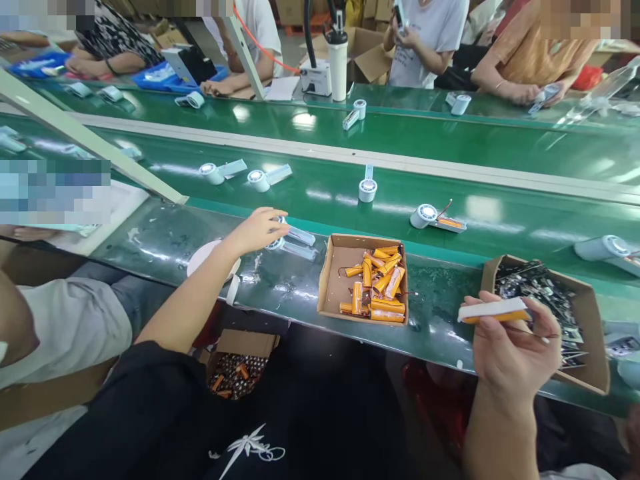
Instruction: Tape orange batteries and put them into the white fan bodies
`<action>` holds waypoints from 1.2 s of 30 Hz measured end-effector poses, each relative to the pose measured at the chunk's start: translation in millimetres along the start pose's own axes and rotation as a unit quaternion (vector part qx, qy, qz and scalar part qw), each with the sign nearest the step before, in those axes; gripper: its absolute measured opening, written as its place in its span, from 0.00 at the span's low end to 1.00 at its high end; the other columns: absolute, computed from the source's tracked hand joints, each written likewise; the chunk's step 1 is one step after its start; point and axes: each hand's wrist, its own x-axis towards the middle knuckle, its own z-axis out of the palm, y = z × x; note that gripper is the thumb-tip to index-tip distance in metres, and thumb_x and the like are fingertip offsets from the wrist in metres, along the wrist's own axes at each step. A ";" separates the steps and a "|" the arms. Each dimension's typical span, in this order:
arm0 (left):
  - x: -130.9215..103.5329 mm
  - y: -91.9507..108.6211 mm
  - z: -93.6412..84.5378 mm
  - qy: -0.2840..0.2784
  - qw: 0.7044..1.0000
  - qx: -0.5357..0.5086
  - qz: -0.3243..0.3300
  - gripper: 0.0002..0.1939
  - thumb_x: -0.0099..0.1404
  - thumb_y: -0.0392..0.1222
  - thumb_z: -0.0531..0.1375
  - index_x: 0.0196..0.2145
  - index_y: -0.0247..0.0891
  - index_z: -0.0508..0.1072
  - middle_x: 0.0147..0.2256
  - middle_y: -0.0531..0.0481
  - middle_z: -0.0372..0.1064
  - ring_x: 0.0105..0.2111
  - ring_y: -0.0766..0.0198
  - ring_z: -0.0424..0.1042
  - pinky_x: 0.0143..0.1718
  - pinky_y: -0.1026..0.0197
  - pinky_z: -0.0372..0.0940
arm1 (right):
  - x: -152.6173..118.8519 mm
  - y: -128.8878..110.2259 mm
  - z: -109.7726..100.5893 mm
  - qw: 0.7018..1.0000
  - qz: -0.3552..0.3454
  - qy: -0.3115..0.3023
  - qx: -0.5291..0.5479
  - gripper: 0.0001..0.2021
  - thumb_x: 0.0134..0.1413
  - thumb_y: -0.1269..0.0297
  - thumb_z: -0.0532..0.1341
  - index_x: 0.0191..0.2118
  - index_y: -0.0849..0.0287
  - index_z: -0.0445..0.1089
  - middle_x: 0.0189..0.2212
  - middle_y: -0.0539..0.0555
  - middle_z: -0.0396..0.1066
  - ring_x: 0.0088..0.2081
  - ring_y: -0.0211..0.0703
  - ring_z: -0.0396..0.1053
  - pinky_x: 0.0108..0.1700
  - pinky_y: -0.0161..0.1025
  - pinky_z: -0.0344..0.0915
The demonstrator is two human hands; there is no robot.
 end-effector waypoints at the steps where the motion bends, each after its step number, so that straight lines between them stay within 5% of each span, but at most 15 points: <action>1: 16.5 -0.7 -5.1 -0.064 0.998 0.027 0.005 0.21 0.73 0.53 0.54 0.43 0.43 0.86 0.65 0.48 0.69 0.62 0.50 0.65 0.68 0.49 0.58 | -0.3 -5.2 -2.6 1.000 -0.007 0.002 0.002 0.33 0.14 0.60 0.81 0.38 0.33 0.80 0.28 0.52 0.80 0.33 0.66 0.80 0.49 0.79 0.73; 4: 52.4 -6.1 -16.0 -0.184 0.979 0.087 0.031 0.21 0.71 0.52 0.55 0.43 0.44 0.86 0.61 0.46 0.72 0.52 0.54 0.74 0.60 0.57 0.63 | -0.7 -14.3 -19.6 1.000 -0.001 0.020 -0.005 0.32 0.14 0.57 0.82 0.38 0.34 0.80 0.27 0.52 0.81 0.30 0.68 0.80 0.46 0.81 0.73; 7: 85.0 -1.0 -16.2 -0.186 0.975 0.104 0.065 0.24 0.67 0.50 0.58 0.58 0.44 0.80 0.60 0.42 0.71 0.52 0.53 0.74 0.58 0.57 0.64 | 4.9 -14.0 -26.4 1.000 0.020 0.006 -0.012 0.31 0.18 0.58 0.82 0.39 0.38 0.79 0.29 0.56 0.82 0.31 0.71 0.81 0.42 0.78 0.75; 9: 109.7 13.7 -10.0 -0.170 0.977 0.103 0.072 0.29 0.65 0.47 0.60 0.62 0.42 0.77 0.63 0.40 0.68 0.55 0.51 0.71 0.59 0.56 0.64 | 12.6 -12.1 -11.7 0.999 0.010 -0.038 0.010 0.31 0.23 0.60 0.81 0.42 0.41 0.77 0.32 0.57 0.83 0.33 0.69 0.82 0.40 0.72 0.78; 14: 160.8 61.9 9.8 -0.149 0.981 0.112 0.060 0.21 0.55 0.44 0.69 0.47 0.38 0.84 0.54 0.33 0.74 0.56 0.42 0.68 0.57 0.47 0.67 | 30.5 -3.1 81.5 0.972 -0.008 -0.222 0.069 0.28 0.42 0.58 0.78 0.49 0.49 0.69 0.41 0.55 0.84 0.42 0.55 0.84 0.46 0.55 0.81; 18: 174.9 68.6 9.3 -0.157 0.984 0.083 0.028 0.17 0.53 0.43 0.71 0.41 0.38 0.84 0.42 0.39 0.80 0.48 0.48 0.75 0.54 0.51 0.67 | 38.3 24.1 163.0 0.936 -0.018 -0.351 -0.024 0.27 0.50 0.51 0.73 0.52 0.55 0.67 0.44 0.60 0.83 0.46 0.52 0.83 0.49 0.51 0.79; 22: 172.2 60.2 4.9 -0.145 0.989 0.037 0.008 0.15 0.65 0.49 0.68 0.45 0.37 0.83 0.46 0.44 0.80 0.47 0.54 0.77 0.55 0.51 0.69 | 44.1 61.8 235.0 0.841 -0.105 -0.465 -0.255 0.23 0.63 0.49 0.63 0.56 0.60 0.68 0.44 0.61 0.83 0.42 0.45 0.81 0.46 0.40 0.75; 26: 167.4 62.7 9.0 -0.104 0.995 0.007 -0.003 0.18 0.74 0.53 0.62 0.52 0.36 0.77 0.52 0.43 0.76 0.53 0.55 0.75 0.59 0.44 0.69 | 44.9 90.2 287.4 0.759 -0.146 -0.531 -0.348 0.17 0.66 0.56 0.64 0.55 0.59 0.72 0.37 0.55 0.83 0.38 0.44 0.79 0.45 0.38 0.71; 30: 172.8 71.0 15.6 -0.078 0.997 -0.011 -0.018 0.18 0.75 0.52 0.62 0.53 0.36 0.75 0.52 0.42 0.74 0.53 0.54 0.74 0.58 0.43 0.70 | 44.7 106.9 306.6 0.662 -0.190 -0.570 -0.448 0.16 0.66 0.59 0.66 0.57 0.53 0.75 0.42 0.57 0.83 0.46 0.51 0.79 0.50 0.40 0.69; 36: 171.8 90.5 11.9 -0.074 0.994 -0.033 -0.067 0.18 0.75 0.51 0.63 0.54 0.36 0.75 0.54 0.42 0.73 0.53 0.54 0.74 0.57 0.44 0.72 | 46.1 106.3 306.4 0.535 -0.239 -0.614 -0.529 0.22 0.72 0.51 0.58 0.67 0.46 0.70 0.50 0.63 0.81 0.52 0.62 0.78 0.53 0.49 0.69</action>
